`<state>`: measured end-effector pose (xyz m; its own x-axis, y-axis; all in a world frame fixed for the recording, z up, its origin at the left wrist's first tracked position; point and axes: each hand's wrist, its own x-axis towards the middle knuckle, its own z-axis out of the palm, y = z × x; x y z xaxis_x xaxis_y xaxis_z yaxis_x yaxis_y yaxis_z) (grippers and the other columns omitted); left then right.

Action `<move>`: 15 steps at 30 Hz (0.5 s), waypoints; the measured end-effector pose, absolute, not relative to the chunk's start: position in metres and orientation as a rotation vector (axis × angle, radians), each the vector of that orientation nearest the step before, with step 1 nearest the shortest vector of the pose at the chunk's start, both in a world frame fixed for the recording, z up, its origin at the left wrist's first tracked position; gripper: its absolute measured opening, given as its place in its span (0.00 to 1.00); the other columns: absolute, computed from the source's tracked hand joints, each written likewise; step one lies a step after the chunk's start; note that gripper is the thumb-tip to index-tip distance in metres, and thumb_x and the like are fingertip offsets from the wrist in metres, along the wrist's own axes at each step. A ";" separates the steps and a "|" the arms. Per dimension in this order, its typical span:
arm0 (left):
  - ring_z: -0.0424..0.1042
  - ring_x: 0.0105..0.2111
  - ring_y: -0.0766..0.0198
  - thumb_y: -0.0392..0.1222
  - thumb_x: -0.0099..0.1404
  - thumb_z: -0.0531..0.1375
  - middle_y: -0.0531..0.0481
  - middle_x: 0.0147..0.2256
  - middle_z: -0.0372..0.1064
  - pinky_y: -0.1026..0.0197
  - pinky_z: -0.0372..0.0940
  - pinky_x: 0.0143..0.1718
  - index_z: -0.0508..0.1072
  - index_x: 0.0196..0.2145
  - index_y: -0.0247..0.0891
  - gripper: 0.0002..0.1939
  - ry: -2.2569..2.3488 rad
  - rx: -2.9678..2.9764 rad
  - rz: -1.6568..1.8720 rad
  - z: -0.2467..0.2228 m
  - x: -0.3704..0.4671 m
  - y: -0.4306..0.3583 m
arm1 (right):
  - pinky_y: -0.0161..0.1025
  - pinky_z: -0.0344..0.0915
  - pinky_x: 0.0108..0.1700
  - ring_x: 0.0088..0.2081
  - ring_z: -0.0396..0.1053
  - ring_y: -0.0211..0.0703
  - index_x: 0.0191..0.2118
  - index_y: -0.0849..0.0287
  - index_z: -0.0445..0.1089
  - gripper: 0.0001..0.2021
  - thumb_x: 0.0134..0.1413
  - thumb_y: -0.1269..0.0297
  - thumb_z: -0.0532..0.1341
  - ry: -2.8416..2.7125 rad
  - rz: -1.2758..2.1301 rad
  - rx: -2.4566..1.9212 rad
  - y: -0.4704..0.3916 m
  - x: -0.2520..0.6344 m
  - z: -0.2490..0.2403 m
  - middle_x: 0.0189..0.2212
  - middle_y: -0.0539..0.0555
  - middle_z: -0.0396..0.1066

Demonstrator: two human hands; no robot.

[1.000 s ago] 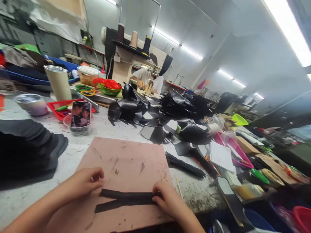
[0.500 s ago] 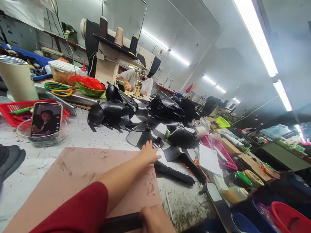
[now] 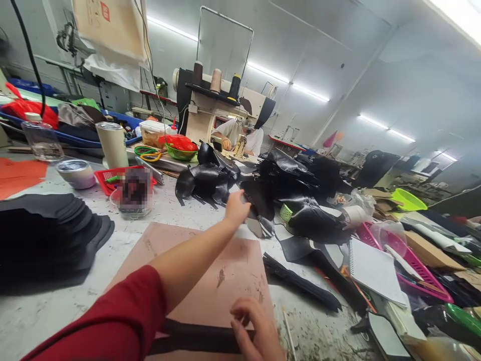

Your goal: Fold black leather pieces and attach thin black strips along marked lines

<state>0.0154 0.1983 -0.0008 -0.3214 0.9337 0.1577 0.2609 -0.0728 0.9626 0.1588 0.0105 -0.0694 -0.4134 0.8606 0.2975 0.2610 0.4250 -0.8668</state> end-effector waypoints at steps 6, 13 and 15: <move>0.73 0.34 0.59 0.29 0.50 0.61 0.47 0.30 0.73 0.55 0.67 0.39 0.73 0.37 0.34 0.14 1.460 0.740 1.470 -0.032 -0.039 0.109 | 0.35 0.65 0.35 0.39 0.68 0.43 0.39 0.58 0.70 0.28 0.29 0.47 0.70 -0.788 1.923 -0.950 0.020 0.093 -0.054 0.38 0.55 0.71; 0.73 0.38 0.60 0.28 0.48 0.59 0.43 0.38 0.74 0.59 0.67 0.41 0.66 0.49 0.34 0.28 1.389 0.537 1.364 -0.051 -0.054 0.026 | 0.26 0.47 0.14 0.15 0.53 0.27 0.26 0.61 0.68 0.20 0.30 0.50 0.68 -0.316 1.882 -1.090 0.027 0.036 -0.063 0.18 0.46 0.65; 0.71 0.41 0.59 0.29 0.48 0.60 0.43 0.42 0.72 0.60 0.66 0.43 0.65 0.49 0.34 0.28 1.365 0.560 1.296 -0.048 -0.059 0.022 | 0.27 0.44 0.13 0.12 0.50 0.27 0.23 0.61 0.67 0.16 0.34 0.52 0.65 -0.339 1.842 -1.202 0.027 0.034 -0.065 0.15 0.45 0.63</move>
